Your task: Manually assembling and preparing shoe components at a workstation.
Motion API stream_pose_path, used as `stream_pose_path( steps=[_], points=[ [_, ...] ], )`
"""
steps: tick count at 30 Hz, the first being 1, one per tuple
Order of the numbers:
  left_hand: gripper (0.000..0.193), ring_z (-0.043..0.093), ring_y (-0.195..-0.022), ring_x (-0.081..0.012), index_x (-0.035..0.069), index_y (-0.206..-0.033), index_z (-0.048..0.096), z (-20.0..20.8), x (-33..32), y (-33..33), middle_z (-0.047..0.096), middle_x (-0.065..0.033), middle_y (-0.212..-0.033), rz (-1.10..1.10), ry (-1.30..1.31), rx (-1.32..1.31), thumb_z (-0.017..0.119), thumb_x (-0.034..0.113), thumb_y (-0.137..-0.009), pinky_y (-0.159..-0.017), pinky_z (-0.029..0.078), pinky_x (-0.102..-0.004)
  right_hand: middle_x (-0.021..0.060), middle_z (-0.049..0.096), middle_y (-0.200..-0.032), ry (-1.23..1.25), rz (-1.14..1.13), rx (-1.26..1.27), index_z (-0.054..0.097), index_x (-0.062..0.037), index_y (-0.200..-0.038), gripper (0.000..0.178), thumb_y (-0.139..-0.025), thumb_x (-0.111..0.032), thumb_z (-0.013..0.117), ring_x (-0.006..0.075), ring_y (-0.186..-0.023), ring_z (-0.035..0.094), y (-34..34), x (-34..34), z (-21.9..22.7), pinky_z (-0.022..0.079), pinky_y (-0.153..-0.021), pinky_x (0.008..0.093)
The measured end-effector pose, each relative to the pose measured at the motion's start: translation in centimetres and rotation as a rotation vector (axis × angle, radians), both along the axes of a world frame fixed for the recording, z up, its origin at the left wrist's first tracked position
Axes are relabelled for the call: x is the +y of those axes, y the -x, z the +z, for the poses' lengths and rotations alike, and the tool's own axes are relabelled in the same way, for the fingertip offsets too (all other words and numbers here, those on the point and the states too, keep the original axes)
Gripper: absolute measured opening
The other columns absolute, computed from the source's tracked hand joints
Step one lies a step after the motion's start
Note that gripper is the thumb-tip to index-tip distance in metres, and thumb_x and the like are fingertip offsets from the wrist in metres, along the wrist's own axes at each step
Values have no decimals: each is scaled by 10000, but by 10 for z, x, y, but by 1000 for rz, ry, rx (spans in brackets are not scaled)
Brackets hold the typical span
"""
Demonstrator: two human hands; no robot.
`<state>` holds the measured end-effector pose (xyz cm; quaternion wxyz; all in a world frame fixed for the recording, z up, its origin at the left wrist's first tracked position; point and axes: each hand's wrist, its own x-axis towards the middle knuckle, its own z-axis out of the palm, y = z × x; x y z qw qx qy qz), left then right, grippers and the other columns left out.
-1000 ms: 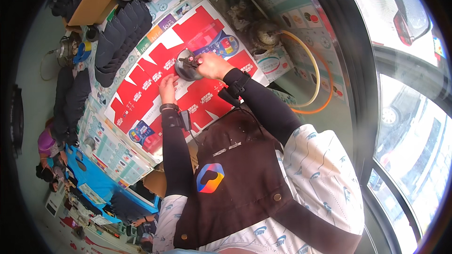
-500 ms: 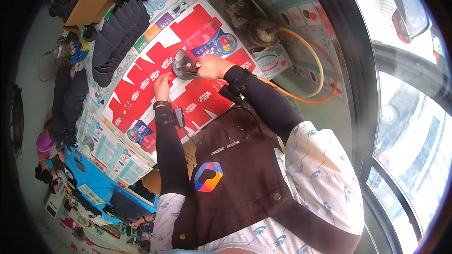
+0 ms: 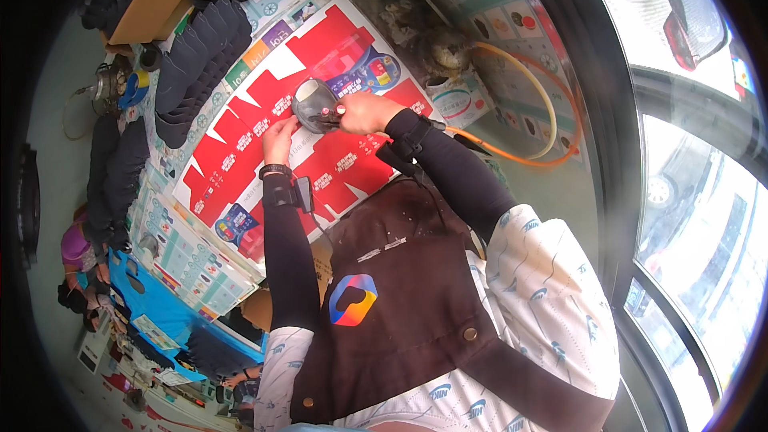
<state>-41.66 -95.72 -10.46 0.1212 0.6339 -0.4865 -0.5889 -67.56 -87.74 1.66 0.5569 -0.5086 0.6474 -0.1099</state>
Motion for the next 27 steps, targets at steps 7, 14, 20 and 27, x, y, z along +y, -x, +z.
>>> stream_pose_path(
  steps=[7,14,20,27],
  points=[
    [280,670,-893,-116,-27,-1091,766,-1,-2,6,765,-67,-996,-41,20,-37,759,207,-936,-826,509,-274,257,715,-1057,112,-162,-66,716,-40,-1128,310,-903,-236,630,425,-1027,680,0,6,-15,533,-890,436],
    [281,682,-919,-120,-38,-1094,764,-5,5,-5,767,-79,-1010,-50,6,-27,759,195,-936,-840,511,-265,307,690,-1025,-13,-7,1,712,-12,-1077,326,-872,-208,550,452,-1029,664,1,18,4,527,-895,485],
    [276,686,-891,-122,-42,-1078,768,0,5,11,770,-77,-982,-49,17,-38,771,187,-925,-830,515,-263,286,697,-910,13,-155,-4,710,-3,-1017,315,-911,-231,519,454,-910,686,23,27,-3,543,-802,512],
    [257,681,-670,-149,1,-909,787,26,4,4,762,-89,-784,-74,191,-203,818,237,-810,-654,535,-318,308,678,-933,211,-55,-29,665,8,-997,288,-857,-200,524,481,-912,659,13,31,-6,514,-790,534]
  ],
)
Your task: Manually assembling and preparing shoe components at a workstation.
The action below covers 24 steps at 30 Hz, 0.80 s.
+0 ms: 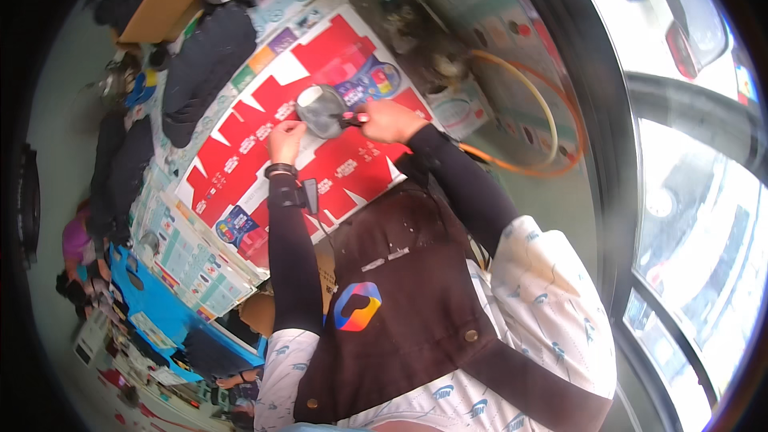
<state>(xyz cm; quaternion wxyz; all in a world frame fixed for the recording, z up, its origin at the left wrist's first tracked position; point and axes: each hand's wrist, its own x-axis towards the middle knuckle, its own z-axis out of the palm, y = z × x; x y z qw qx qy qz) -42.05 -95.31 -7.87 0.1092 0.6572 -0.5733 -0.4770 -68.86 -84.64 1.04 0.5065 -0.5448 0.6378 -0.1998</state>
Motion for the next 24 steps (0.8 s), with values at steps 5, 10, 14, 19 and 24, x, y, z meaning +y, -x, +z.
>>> stream_pose_path(
  steps=[5,10,14,19,24],
  points=[
    [183,648,-647,-138,34,-837,746,27,5,-33,687,-24,-692,284,60,293,758,216,-829,-611,505,-301,21,696,-987,-183,-467,-438,696,0,-1132,248,-885,-18,669,112,-872,641,50,30,31,529,-748,284],
    [229,681,-972,-181,18,-1099,641,52,10,-247,638,-85,-1027,737,-57,929,735,151,-938,-834,585,-345,83,718,-1053,-86,-496,-309,667,32,-1138,363,-788,-3,578,175,-955,659,41,61,45,475,-905,275],
    [237,698,-976,-249,0,-1051,603,54,18,-453,646,-112,-1002,734,342,578,744,130,-913,-843,597,-367,62,767,-954,-66,-465,-318,680,-41,-1122,349,-783,-24,598,123,-710,649,-7,58,59,464,-552,235],
    [333,716,-944,-348,-50,-1045,515,36,-3,-666,644,-175,-1027,1306,497,685,744,121,-873,-823,643,-417,63,762,-912,-65,-415,-174,661,-30,-1142,404,-747,-19,578,128,-671,659,-52,51,42,441,-467,231],
    [271,703,-928,-349,-67,-1018,532,-12,-35,-773,635,-185,-1063,1411,489,691,705,105,-901,-823,658,-438,83,753,-906,-157,-431,-102,642,-19,-1115,373,-751,-81,588,146,-736,688,-127,30,72,455,-453,240]
  ],
)
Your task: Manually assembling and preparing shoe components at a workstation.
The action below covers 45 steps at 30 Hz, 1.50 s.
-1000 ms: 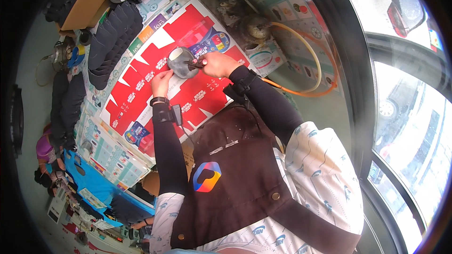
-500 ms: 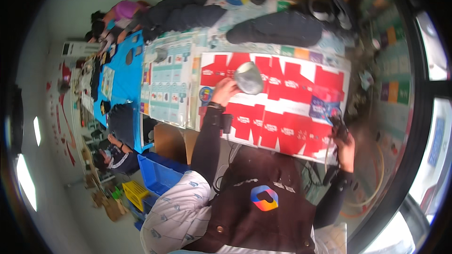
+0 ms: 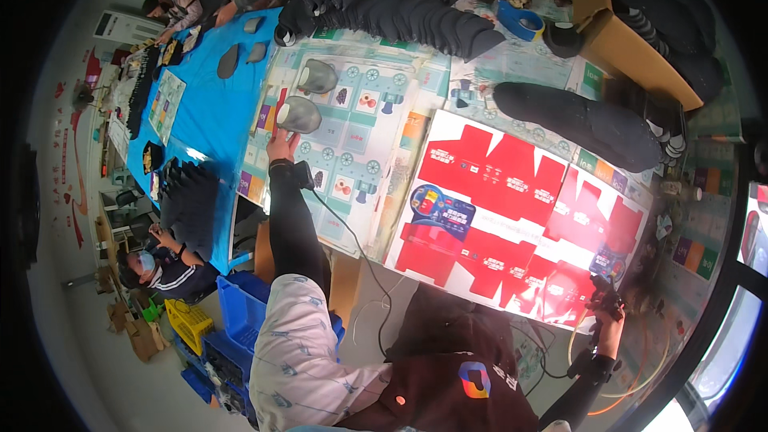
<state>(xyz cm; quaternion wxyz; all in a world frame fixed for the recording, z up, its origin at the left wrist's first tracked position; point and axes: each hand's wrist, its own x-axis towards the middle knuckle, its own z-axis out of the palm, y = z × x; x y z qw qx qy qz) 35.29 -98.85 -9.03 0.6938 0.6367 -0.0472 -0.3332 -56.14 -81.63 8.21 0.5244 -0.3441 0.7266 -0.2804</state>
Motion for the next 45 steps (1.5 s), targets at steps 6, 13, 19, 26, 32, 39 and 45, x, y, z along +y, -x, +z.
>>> stream_pose_path(
  steps=[6,13,19,26,32,39,45],
  points=[
    [259,697,-970,-339,-45,-1093,564,-57,-19,-21,650,-180,-1152,24,36,159,694,85,-911,-842,658,-439,84,748,-881,88,15,31,616,-46,-1054,296,-769,-122,589,143,-743,688,-56,-7,30,445,-456,245],
    [265,712,-974,-158,130,-1011,731,-93,21,-202,749,-2,-960,-261,-155,-2129,717,383,-932,-1029,479,-513,53,717,-1181,203,157,238,692,12,-1202,377,-825,0,699,158,-1011,654,-108,-22,67,531,-906,299],
    [163,676,-970,-277,5,-974,671,-166,-1,20,704,-123,-1008,-441,-80,-1362,626,160,-951,-923,540,-387,21,720,-924,142,-149,-27,684,5,-1089,252,-838,8,700,116,-836,670,-75,5,31,549,-754,284],
    [1118,483,-1374,-379,67,-1532,348,133,-122,535,531,-204,-1441,-1108,336,-1233,947,448,-668,-1138,322,-664,5,744,-891,128,-202,90,697,-50,-1143,295,-851,-40,660,71,-755,665,-31,72,28,504,-531,235],
    [1306,457,-1437,-330,107,-1615,196,164,-211,674,496,-174,-1546,-1354,-186,-1759,953,512,-631,-1182,138,-748,-16,735,-915,167,-228,98,683,-44,-1194,369,-827,-13,664,43,-719,604,4,125,32,463,-532,231],
    [1107,566,-1306,-414,30,-1528,355,152,-222,669,593,-248,-1407,-1340,25,-1667,950,412,-677,-1162,305,-615,-13,742,-905,10,-260,115,674,-50,-1114,288,-826,-43,672,57,-729,614,61,159,55,494,-556,250],
    [664,590,-1252,-284,1,-1449,456,161,-44,658,603,-155,-1372,-1339,122,-285,780,238,-920,-1072,461,-453,71,743,-864,7,-176,193,652,-29,-1037,214,-832,-80,692,163,-731,670,129,174,36,505,-642,344]
  ],
)
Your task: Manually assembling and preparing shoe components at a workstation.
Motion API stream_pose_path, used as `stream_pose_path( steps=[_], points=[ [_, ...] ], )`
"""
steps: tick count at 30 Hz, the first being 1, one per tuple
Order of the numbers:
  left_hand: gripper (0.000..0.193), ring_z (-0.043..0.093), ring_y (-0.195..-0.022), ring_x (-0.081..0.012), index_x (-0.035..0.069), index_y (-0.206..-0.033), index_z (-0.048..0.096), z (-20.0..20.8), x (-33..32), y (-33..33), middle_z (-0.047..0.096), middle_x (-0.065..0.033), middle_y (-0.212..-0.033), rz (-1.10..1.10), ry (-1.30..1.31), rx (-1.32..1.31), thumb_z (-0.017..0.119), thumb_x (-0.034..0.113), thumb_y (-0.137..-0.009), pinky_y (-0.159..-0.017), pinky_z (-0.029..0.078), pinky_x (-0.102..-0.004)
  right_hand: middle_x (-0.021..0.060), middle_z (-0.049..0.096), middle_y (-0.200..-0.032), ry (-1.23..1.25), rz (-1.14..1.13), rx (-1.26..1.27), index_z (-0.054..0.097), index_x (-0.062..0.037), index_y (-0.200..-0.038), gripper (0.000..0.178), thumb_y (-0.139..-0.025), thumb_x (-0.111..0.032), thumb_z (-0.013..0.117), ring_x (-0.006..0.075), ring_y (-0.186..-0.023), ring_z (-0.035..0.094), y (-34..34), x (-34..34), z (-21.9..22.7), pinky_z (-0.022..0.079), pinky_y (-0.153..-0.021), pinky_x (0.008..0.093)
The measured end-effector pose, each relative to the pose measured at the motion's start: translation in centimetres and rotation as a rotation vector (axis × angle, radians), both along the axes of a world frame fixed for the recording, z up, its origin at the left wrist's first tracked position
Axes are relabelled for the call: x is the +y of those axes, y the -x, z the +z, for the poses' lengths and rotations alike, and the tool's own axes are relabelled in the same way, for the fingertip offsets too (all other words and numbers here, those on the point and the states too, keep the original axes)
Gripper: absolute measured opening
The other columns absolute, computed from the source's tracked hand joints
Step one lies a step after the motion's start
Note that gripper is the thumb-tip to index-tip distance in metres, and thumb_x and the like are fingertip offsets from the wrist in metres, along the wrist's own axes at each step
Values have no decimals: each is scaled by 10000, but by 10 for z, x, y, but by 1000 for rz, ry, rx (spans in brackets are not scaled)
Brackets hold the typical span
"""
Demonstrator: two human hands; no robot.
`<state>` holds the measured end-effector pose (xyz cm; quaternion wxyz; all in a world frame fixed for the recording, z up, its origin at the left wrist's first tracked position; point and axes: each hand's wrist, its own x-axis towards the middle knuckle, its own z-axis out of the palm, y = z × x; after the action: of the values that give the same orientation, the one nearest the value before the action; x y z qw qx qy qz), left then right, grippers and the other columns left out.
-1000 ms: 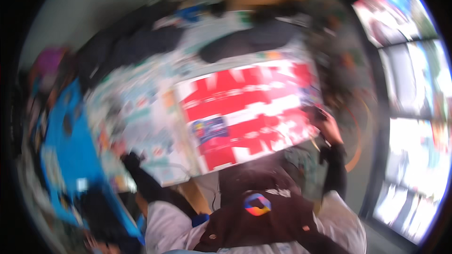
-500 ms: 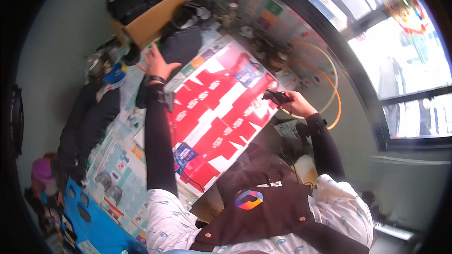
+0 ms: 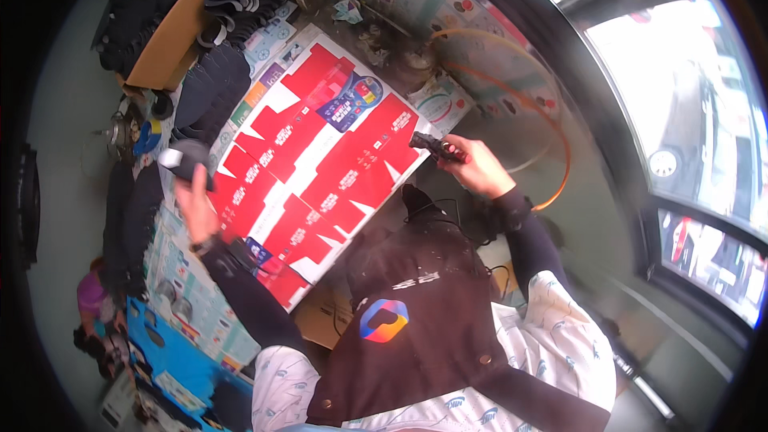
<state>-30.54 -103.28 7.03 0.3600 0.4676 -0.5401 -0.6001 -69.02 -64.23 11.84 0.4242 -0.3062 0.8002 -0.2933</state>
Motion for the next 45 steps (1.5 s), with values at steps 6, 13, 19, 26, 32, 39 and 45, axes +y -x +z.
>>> stream_pose_path(
  steps=[6,13,19,26,32,39,45],
  points=[
    [475,563,-1316,-314,34,-1410,535,-108,215,116,595,-137,-1408,185,-1027,799,577,301,-1020,-1112,459,-538,196,626,-774,72,145,10,615,-21,-998,225,-827,-144,695,407,-740,639,27,-11,-23,485,-694,460],
    [361,672,-1052,-440,-67,-1153,668,-188,249,193,706,-271,-1145,144,-334,-585,627,205,-918,-920,511,-492,230,653,-831,109,253,-34,626,-19,-1025,248,-855,-179,709,452,-838,653,27,-19,-48,500,-721,474],
    [390,634,-1088,-483,-71,-1088,659,-193,265,186,689,-297,-1118,83,-142,-741,672,283,-925,-953,493,-528,261,653,-847,-65,329,-29,606,-29,-1034,227,-861,-169,649,489,-878,630,24,-36,-36,485,-744,547],
    [339,688,-1031,-438,-13,-1103,683,-187,256,185,737,-239,-1057,38,-123,-747,716,260,-905,-891,530,-488,278,669,-920,56,392,2,622,-19,-1076,248,-873,-161,602,496,-928,631,4,-56,-62,491,-793,550],
    [429,701,-1014,-423,-34,-1142,666,-189,254,169,735,-248,-1064,-17,-72,-765,741,316,-905,-888,534,-469,280,693,-966,46,440,61,659,-28,-1120,273,-901,-176,594,489,-958,649,-22,-72,-74,512,-834,544],
    [438,746,-855,-269,-48,-1233,648,-184,254,155,748,-203,-1047,127,-392,-364,649,323,-1002,-683,593,-357,297,687,-979,-29,383,113,668,-24,-1145,311,-952,-245,564,492,-972,647,-34,-77,-75,510,-836,544],
    [393,736,-721,-215,-38,-1257,645,-190,258,143,756,-159,-1025,175,-402,-247,643,272,-1016,-620,587,-315,297,687,-989,12,364,116,678,-27,-1138,322,-964,-269,557,485,-992,646,-34,-83,-74,514,-836,535]
  ],
)
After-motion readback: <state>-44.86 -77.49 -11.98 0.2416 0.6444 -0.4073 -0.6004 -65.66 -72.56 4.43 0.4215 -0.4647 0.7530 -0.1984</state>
